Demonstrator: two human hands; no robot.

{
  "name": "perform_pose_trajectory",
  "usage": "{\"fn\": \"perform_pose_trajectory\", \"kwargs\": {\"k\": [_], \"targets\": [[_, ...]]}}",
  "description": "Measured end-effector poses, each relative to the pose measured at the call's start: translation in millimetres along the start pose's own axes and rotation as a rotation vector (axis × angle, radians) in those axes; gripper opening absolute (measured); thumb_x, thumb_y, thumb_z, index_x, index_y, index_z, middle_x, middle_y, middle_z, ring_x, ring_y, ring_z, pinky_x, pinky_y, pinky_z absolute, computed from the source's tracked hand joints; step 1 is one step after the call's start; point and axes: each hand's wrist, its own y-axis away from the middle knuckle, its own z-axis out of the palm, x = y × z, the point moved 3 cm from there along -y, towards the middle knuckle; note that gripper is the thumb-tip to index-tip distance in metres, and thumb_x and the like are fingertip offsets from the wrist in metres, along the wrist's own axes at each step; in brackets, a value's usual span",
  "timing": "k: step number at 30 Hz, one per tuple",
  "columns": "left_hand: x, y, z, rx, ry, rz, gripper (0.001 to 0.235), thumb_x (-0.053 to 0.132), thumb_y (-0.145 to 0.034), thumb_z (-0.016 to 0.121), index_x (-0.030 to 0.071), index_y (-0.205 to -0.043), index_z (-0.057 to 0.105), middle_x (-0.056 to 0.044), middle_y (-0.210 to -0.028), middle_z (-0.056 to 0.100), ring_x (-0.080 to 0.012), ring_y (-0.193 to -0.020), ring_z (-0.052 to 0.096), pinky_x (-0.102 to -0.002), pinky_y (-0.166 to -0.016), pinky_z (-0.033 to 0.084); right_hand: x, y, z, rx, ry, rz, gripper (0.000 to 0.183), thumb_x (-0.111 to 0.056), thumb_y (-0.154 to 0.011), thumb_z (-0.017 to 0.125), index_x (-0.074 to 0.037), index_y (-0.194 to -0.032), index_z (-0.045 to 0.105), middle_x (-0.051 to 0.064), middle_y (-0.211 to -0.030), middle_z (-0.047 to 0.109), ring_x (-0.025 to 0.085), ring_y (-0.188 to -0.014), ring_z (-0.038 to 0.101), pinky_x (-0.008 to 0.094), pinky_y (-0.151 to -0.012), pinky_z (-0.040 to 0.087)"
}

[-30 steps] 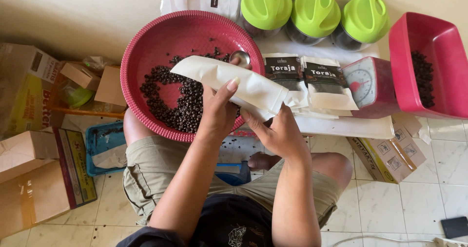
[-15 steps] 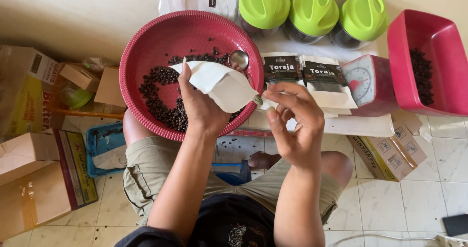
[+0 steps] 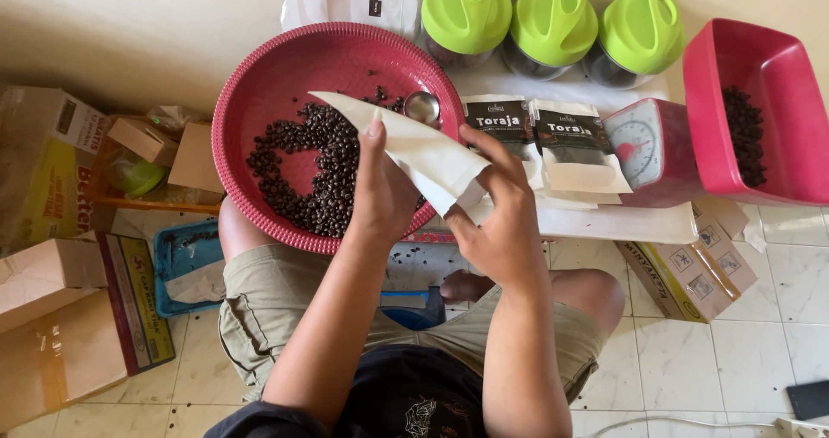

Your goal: Sorting roasted coffee beans on a tray and scooping them into individual bags for packaging and weighing.

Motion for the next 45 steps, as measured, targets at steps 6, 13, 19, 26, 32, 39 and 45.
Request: {"fn": "perform_pose_trajectory", "kwargs": {"k": [6,13,19,26,32,39,45], "targets": [[56,34,48,0.165,-0.577,0.416,0.1,0.039,-0.099,0.068,0.003,-0.16,-0.002,-0.044,-0.155,0.009,-0.0627,-0.148,0.01,-0.078,-0.116,0.018,16,0,-10,0.095,-0.052,0.139,0.031,0.004,-0.083,0.071,0.004,-0.114,0.069,0.017,-0.132,0.066,0.036,-0.122,0.065,0.047,-0.096,0.056],[34,31,27,-0.351,-1.395,0.853,0.095,0.018,-0.075,0.074,0.011,-0.161,0.033,-0.021,-0.166,0.024,-0.0403,-0.156,0.014,-0.061,-0.127,0.004,33,5,-4,0.075,-0.148,0.222,0.025,-0.004,-0.083,0.074,0.008,-0.105,0.068,0.021,-0.128,0.067,0.042,-0.109,0.07,0.049,-0.087,0.061],[23,16,37,-0.348,-1.64,1.002,0.101,0.03,-0.074,0.091,0.016,-0.159,0.04,-0.015,-0.162,0.037,-0.0383,-0.152,0.03,-0.067,-0.124,0.011,42,9,-5,0.054,-0.073,0.218,0.03,-0.014,-0.089,0.074,0.006,-0.111,0.069,0.019,-0.131,0.066,0.042,-0.111,0.07,0.052,-0.089,0.06],[28,8,30,-0.282,-1.498,0.928,0.112,0.026,-0.061,0.096,0.005,-0.155,0.038,-0.02,-0.152,0.045,-0.0417,-0.148,0.037,-0.066,-0.125,0.015,80,27,-50,0.529,-0.184,0.222,0.019,-0.015,-0.098,0.068,-0.008,-0.115,0.072,0.012,-0.118,0.067,0.02,-0.104,0.062,0.033,-0.09,0.052],[46,9,23,-0.286,-1.456,0.83,0.116,0.046,-0.072,0.092,0.005,-0.157,0.024,-0.023,-0.148,0.036,-0.0373,-0.138,0.04,-0.058,-0.121,0.037,92,66,-132,1.314,-0.04,0.389,0.023,-0.018,-0.1,0.059,-0.024,-0.12,0.051,0.004,-0.115,0.062,0.016,-0.093,0.06,0.032,-0.069,0.052],[53,20,43,-0.22,-1.261,0.842,0.103,0.049,-0.079,0.081,-0.001,-0.153,0.029,-0.024,-0.146,0.041,-0.0374,-0.137,0.041,-0.053,-0.119,0.04,189,95,-203,1.046,-0.48,0.753,0.091,-0.074,-0.087,0.061,-0.045,-0.156,0.009,0.014,-0.172,0.023,0.048,-0.143,0.063,0.052,-0.096,0.065],[45,22,37,-0.167,-1.258,0.797,0.116,0.048,-0.075,0.086,-0.003,-0.158,0.022,-0.022,-0.16,0.034,-0.0387,-0.141,0.039,-0.055,-0.122,0.035,177,82,-206,0.961,-0.548,0.79,0.059,-0.055,-0.079,0.064,-0.036,-0.133,0.049,0.011,-0.138,0.063,0.035,-0.113,0.072,0.038,-0.077,0.064]]}}
